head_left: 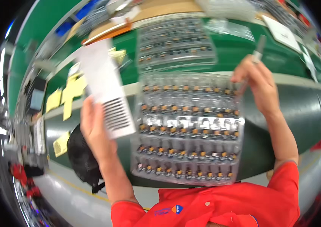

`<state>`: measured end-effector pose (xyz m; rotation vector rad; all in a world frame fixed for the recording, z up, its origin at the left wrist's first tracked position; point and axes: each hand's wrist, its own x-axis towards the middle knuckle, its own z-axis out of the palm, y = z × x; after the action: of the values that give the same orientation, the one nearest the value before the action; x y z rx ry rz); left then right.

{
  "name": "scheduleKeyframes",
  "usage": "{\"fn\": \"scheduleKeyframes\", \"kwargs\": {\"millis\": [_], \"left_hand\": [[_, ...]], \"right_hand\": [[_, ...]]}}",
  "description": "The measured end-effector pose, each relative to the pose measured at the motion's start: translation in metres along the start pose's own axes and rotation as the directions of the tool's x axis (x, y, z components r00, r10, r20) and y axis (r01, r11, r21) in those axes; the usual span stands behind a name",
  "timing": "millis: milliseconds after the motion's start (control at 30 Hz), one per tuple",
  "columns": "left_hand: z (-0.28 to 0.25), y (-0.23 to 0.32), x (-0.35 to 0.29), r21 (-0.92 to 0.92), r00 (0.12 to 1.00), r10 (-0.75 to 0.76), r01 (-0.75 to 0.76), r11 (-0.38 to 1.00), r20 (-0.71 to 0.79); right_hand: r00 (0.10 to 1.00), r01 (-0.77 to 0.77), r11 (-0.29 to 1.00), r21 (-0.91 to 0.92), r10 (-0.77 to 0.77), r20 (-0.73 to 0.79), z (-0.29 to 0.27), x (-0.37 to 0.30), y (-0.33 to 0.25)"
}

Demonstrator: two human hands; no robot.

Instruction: Using tweezers to place small electronic components into a tray.

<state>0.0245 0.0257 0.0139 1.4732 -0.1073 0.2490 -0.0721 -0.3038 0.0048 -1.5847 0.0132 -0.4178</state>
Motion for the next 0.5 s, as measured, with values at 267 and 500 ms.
{"fn": "scheduleKeyframes", "kwargs": {"millis": [267, 500], "left_hand": [[-0.036, -0.082, 0.02, 0.186, 0.976, -0.119, 0.084, 0.979, 0.183], [-0.035, -0.083, 0.003, 0.377, 0.95, -0.099, -0.022, 0.926, 0.298]], "right_hand": [[0.995, -0.087, 0.989, 0.122, 0.092, -0.032, -0.021, -0.04, 0.01], [0.997, 0.03, 0.966, 0.256, -0.012, -0.071, -0.014, -0.003, -0.007]]}}
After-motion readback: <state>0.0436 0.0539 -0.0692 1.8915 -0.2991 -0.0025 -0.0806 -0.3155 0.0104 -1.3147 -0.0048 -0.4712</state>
